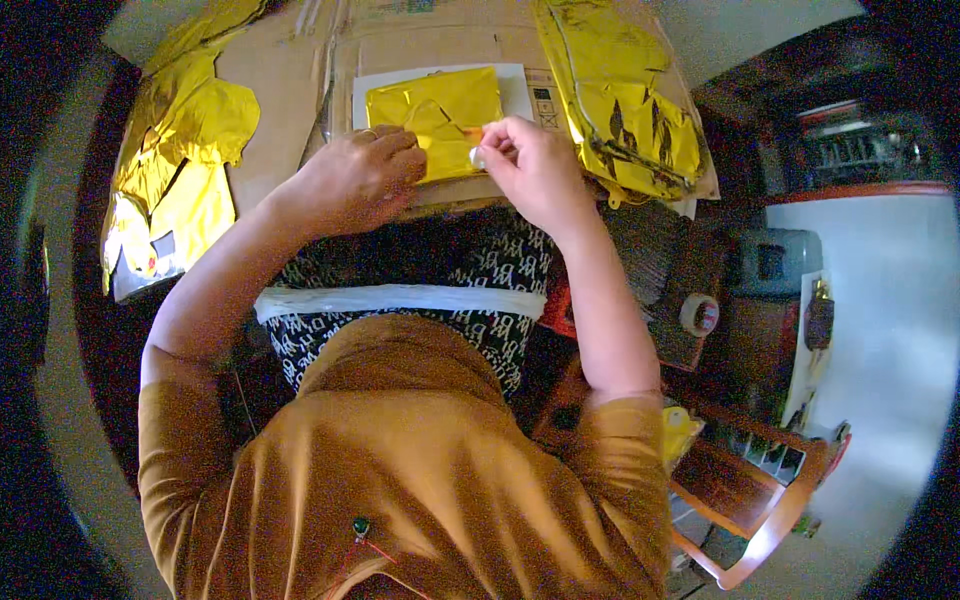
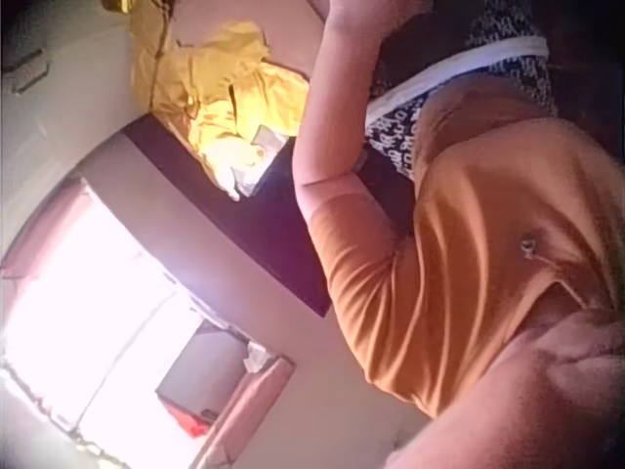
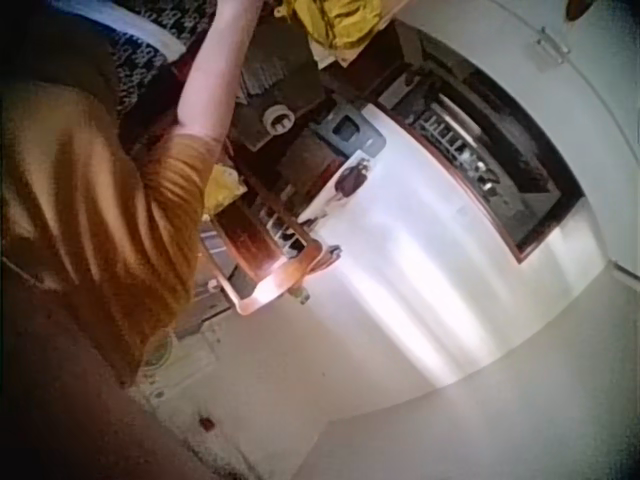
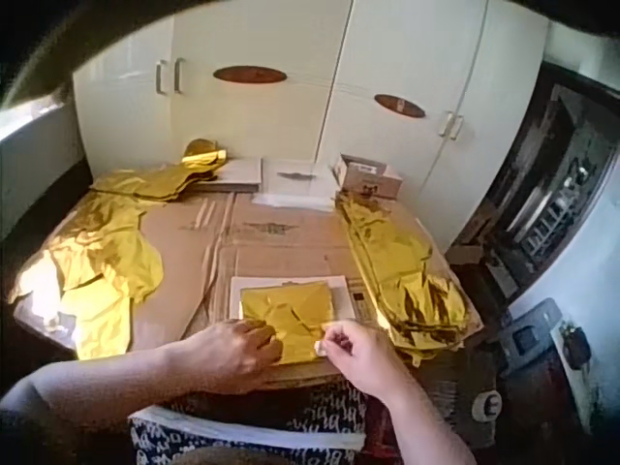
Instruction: Folding and inserting gold foil pouches into cardboard packaging.
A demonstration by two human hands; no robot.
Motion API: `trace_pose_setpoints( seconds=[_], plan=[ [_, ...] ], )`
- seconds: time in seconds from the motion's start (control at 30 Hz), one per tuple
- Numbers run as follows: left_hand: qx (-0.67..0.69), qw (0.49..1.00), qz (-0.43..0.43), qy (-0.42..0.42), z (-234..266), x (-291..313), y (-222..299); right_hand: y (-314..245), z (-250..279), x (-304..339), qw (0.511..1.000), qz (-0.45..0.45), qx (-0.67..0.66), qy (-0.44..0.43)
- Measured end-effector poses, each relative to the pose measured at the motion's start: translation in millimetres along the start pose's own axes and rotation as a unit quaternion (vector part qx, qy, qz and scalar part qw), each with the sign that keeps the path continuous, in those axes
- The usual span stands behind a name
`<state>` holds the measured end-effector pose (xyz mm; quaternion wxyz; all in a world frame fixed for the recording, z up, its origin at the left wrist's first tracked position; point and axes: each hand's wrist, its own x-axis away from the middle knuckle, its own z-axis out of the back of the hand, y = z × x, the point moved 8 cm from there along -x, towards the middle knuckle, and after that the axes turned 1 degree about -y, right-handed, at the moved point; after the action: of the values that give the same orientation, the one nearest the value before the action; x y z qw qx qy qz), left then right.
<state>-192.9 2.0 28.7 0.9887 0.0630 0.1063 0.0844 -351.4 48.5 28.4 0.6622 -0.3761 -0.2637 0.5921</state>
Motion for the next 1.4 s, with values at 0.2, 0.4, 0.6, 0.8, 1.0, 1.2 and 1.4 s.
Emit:
trace_pose_setpoints(
  seconds=[0.2,0.4,0.6,0.8,1.0,1.2,1.4],
  plan=[
    [-0.007,0.996,-0.024,0.089,9,-5,-9,20,3,-12,1.0,-0.025,0.008,-0.001],
    [0.228,0.955,0.134,0.133,23,1,-54,11,36,5,0.982,0.027,-0.112,0.153],
    [0.251,0.937,0.182,0.165,37,1,-70,-13,2,16,0.988,-0.077,-0.122,0.055],
    [0.247,0.934,0.161,0.201,46,-1,-68,15,-41,-30,0.942,-0.139,-0.304,0.019],
    [0.232,0.948,0.137,0.172,29,7,-63,-10,1,19,0.957,-0.188,-0.21,0.063],
    [0.105,0.989,0.013,0.104,33,19,-37,-54,47,-12,0.97,0.073,0.147,0.177],
    [0.059,0.98,0.091,0.166,38,16,-60,-24,-31,-69,0.927,0.205,0.311,0.041]
  ],
)
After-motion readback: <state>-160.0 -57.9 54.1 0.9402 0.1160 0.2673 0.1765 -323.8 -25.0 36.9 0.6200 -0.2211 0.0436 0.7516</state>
